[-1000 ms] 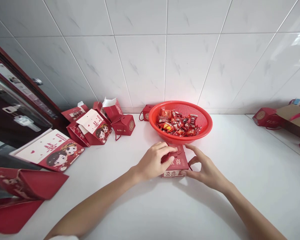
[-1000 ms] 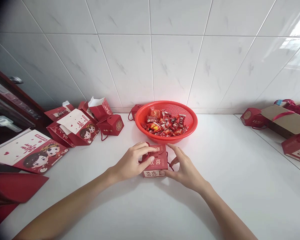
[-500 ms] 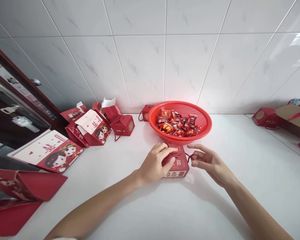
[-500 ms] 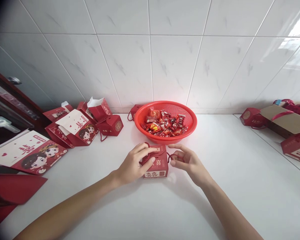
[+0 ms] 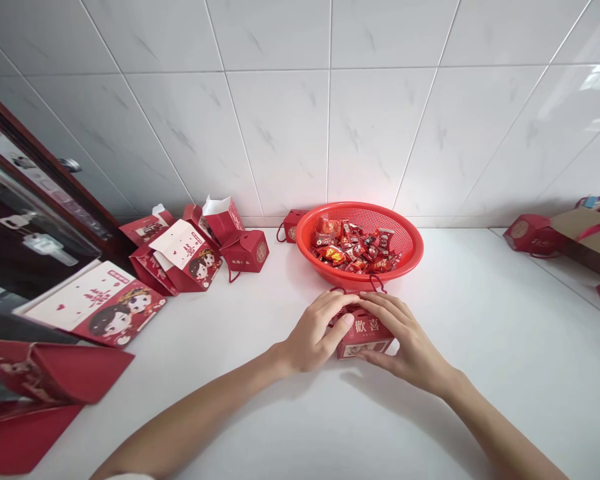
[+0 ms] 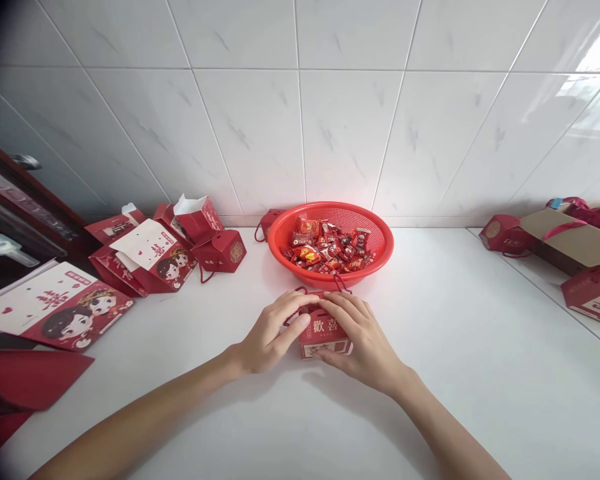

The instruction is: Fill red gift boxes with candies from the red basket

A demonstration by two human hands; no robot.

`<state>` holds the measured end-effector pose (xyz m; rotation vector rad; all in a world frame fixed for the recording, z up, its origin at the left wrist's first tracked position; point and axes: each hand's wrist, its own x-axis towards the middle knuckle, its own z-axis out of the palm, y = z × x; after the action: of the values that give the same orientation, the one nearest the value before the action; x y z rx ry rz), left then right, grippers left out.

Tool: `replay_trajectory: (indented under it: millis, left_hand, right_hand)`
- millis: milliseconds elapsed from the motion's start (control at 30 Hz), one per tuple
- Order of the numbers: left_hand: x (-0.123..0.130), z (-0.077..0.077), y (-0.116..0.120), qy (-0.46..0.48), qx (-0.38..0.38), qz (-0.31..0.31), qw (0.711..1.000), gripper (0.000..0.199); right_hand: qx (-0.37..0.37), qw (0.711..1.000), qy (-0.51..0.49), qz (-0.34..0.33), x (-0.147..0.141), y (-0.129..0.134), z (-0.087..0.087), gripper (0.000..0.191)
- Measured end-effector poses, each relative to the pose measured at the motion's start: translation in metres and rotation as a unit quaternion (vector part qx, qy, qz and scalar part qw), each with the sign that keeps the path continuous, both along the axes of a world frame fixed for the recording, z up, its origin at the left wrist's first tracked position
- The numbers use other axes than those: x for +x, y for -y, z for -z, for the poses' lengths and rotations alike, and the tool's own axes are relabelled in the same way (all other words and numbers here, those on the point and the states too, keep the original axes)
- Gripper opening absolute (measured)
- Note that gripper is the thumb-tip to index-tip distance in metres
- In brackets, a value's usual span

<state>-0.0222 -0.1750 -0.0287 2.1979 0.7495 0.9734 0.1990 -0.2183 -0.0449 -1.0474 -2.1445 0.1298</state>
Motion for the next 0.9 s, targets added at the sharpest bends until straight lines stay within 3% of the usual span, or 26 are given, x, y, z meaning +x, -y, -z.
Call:
replay_trajectory:
  millis: [200,333,467,600,767,900]
  left_hand:
    - [-0.006,0.000,-0.007,0.087,-0.099,-0.041,0.990,0.022]
    - [-0.006,0.007,-0.015,0.109,-0.150,-0.084,0.979,0.021]
    - [-0.004,0.015,-0.021,0.135,-0.217,-0.098,0.962,0.022]
    - [-0.001,0.023,-0.019,0.130,-0.281,-0.063,0.949,0.027]
    - [0.008,0.035,-0.007,0.117,-0.308,-0.018,0.944,0.028]
    - [0.015,0.040,0.001,0.116,-0.343,0.049,0.931,0.038]
  right_hand:
    - [-0.012,0.998,0.043,0.038,0.006,0.000,0.005,0.063]
    - [-0.020,0.997,0.069,0.040,0.008,0.000,0.004,0.051]
    - [-0.021,0.996,0.081,0.040,0.013,0.001,-0.001,0.051]
    - [0.004,0.994,0.100,0.043,0.014,0.002,-0.006,0.051]
    - [0.107,0.980,0.137,0.096,0.003,0.008,-0.007,0.052]
    - [0.146,0.969,0.143,0.136,-0.007,0.014,-0.008,0.042]
